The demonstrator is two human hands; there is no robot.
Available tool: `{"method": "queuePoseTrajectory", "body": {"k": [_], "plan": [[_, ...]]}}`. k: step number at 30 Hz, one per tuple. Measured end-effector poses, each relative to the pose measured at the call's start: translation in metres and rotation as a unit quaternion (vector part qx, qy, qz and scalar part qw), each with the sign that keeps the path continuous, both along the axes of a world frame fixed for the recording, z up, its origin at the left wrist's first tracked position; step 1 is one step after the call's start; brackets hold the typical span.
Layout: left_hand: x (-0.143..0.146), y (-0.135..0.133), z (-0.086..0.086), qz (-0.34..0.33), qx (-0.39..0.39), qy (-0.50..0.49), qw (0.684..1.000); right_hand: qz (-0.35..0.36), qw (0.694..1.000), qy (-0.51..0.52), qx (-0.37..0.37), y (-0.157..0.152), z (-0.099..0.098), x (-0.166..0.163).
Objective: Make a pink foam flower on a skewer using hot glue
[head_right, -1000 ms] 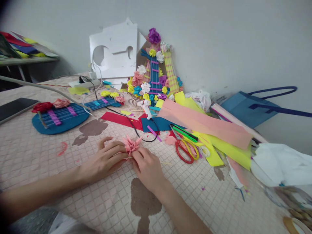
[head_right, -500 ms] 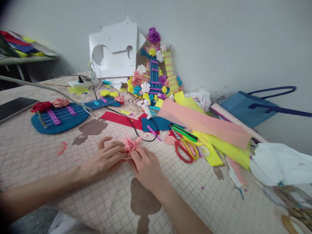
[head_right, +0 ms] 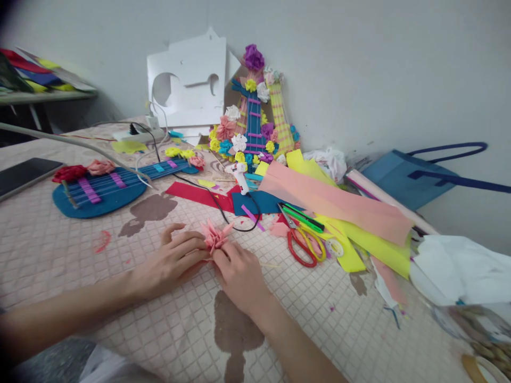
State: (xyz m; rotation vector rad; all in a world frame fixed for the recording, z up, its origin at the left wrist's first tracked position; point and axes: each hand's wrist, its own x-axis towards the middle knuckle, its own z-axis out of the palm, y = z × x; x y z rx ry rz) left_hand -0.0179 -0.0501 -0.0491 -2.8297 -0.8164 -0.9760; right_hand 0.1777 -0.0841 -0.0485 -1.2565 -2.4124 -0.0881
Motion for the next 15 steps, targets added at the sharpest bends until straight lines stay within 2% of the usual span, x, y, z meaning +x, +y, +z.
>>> {"method": "queuePoseTrajectory", "body": {"k": [4, 15], "plan": [[0.0006, -0.0001, -0.0003, -0.002, -0.001, -0.005, 1.0, 0.01, 1.0, 0.009, -0.012, -0.0007, 0.0007, 0.0019], [-0.0002, 0.0006, -0.0011, -0.002, 0.005, 0.0, 1.0, 0.009, 1.0, -0.009, 0.022, 0.0016, -0.0001, -0.0001]]}}
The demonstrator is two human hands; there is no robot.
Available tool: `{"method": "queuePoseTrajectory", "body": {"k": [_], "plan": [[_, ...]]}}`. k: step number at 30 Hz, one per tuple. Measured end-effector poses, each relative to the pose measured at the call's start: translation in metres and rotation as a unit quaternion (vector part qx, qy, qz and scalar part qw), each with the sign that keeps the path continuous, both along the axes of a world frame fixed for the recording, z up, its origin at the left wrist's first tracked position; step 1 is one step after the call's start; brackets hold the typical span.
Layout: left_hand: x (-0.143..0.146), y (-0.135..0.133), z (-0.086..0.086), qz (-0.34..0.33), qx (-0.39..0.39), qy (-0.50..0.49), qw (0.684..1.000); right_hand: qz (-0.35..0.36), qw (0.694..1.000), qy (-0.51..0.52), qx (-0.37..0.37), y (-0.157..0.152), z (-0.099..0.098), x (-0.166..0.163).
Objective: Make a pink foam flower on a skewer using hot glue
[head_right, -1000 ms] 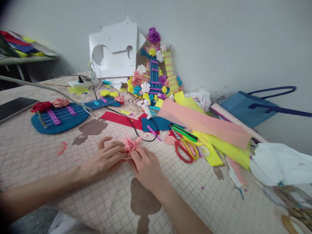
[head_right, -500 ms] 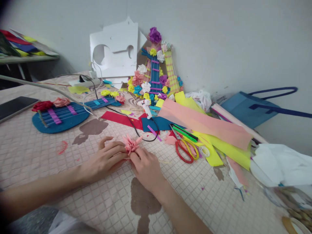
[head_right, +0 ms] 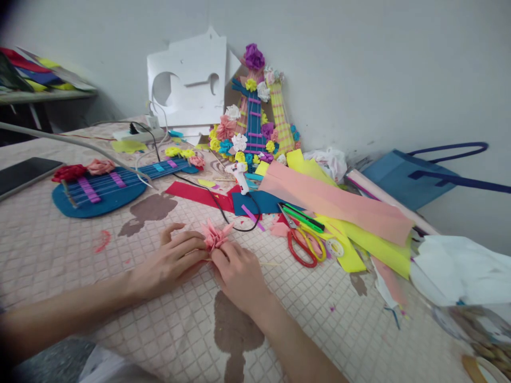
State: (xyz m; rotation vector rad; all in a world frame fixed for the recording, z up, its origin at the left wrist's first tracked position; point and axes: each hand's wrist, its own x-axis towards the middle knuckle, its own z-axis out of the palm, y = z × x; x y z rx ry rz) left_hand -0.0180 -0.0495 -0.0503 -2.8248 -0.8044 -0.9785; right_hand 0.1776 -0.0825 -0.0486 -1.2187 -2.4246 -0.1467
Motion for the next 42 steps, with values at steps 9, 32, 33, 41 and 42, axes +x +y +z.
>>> {"method": "queuePoseTrajectory", "body": {"k": [9, 32, 33, 41, 42], "plan": [[0.0012, -0.0006, 0.0014, -0.002, -0.003, -0.012, 1.0, 0.001, 1.0, -0.02, 0.002, -0.0001, 0.0003, 0.0012], [0.0003, 0.0001, 0.0029, 0.0, -0.079, -0.009, 0.997, -0.003, 1.0, 0.012, -0.019, -0.0025, 0.0013, -0.0018], [0.0002, 0.0, 0.0029, 0.0, -0.084, -0.007, 0.996, -0.006, 1.0, 0.016, -0.02, -0.0025, 0.0011, -0.0021], [0.0005, -0.0005, 0.0068, -0.001, -0.094, -0.025, 0.995, -0.01, 0.999, 0.031, -0.026, -0.0013, -0.0005, -0.0032], [0.0005, -0.0005, 0.007, -0.001, -0.094, -0.028, 0.995, -0.012, 0.999, 0.03, -0.03, -0.0012, -0.0005, -0.0031]]}}
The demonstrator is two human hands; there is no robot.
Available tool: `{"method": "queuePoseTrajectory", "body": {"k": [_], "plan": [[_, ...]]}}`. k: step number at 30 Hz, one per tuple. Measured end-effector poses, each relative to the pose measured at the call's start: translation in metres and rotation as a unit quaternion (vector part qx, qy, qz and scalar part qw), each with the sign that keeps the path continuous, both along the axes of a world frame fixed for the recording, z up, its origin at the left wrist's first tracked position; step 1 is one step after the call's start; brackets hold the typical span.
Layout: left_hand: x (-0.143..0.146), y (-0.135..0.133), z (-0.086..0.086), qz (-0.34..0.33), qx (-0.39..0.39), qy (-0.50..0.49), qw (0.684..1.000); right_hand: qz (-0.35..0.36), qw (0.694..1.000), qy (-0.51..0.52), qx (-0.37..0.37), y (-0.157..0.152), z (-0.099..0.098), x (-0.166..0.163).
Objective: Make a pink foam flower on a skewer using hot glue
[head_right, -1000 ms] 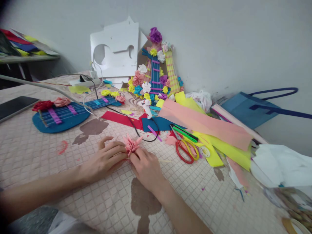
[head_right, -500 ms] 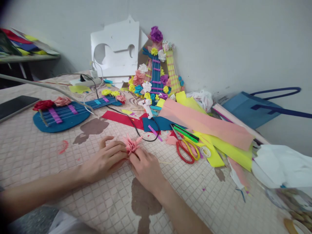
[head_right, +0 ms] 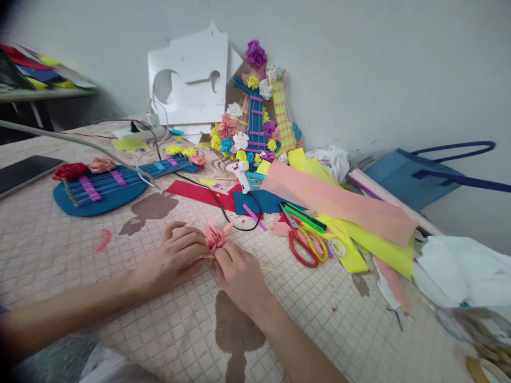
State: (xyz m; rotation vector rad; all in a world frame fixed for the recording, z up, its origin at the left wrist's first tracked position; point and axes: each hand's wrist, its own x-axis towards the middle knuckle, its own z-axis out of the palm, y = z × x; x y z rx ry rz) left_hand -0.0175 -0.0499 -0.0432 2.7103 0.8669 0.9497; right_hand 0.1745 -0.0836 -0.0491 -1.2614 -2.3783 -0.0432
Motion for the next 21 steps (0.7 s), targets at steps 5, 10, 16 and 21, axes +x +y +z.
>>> {"method": "queuePoseTrajectory", "body": {"k": [5, 10, 16, 21], "plan": [[-0.0001, 0.0013, -0.0012, -0.001, 0.007, -0.008, 1.0, 0.0, 1.0, -0.001, -0.012, -0.0004, 0.0009, 0.0004], [-0.0009, 0.0011, -0.0034, -0.003, -0.003, 0.009, 1.0, -0.001, 1.0, 0.004, -0.016, -0.0017, 0.001, 0.0001], [-0.0014, 0.0, -0.0033, -0.005, -0.017, 0.021, 1.0, -0.007, 1.0, 0.012, -0.025, -0.0016, -0.0006, 0.0003], [-0.001, 0.0007, -0.0005, -0.007, -0.024, 0.019, 1.0, -0.005, 1.0, 0.006, -0.022, -0.002, -0.0004, 0.0]]}}
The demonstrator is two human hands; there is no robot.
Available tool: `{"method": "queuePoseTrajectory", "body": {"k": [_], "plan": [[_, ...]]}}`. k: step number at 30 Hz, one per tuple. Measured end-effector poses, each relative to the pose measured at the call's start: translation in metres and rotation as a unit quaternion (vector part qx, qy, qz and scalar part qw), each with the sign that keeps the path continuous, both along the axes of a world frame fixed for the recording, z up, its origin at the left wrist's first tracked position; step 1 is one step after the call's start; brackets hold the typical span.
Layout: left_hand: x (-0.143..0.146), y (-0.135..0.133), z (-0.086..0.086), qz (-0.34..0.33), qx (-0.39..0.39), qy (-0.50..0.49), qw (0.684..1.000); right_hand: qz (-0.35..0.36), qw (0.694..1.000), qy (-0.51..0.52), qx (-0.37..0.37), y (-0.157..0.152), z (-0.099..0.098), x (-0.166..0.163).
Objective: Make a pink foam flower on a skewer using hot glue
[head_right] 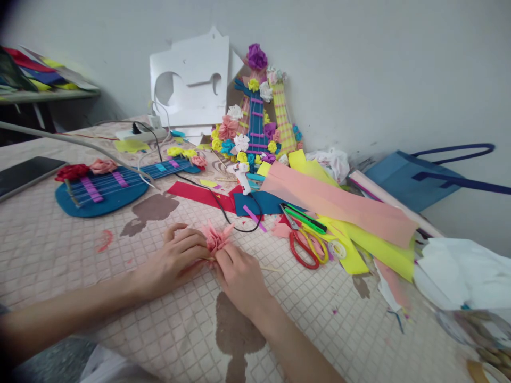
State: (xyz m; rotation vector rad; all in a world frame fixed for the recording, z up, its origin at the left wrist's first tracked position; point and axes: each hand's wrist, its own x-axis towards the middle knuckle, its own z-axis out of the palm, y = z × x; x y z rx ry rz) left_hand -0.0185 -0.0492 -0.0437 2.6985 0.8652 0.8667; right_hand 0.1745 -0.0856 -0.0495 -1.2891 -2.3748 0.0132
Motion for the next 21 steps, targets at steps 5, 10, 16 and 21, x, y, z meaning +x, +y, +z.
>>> {"method": "queuePoseTrajectory", "body": {"k": [5, 10, 16, 21], "plan": [[0.0003, 0.0001, 0.0011, 0.001, -0.008, 0.001, 1.0, 0.0, 1.0, -0.004, -0.005, 0.0006, 0.0009, -0.0003], [0.0001, 0.0012, -0.0015, -0.019, -0.007, -0.012, 1.0, 0.005, 1.0, 0.006, -0.005, 0.0015, 0.0019, -0.0004], [-0.0013, 0.0013, -0.0036, -0.029, 0.073, 0.014, 0.997, 0.009, 1.0, 0.004, -0.001, 0.0019, 0.0016, -0.0001], [-0.0009, 0.0007, -0.0056, -0.007, 0.117, 0.005, 0.993, 0.011, 1.0, 0.02, -0.006, 0.0018, 0.0023, -0.0006]]}}
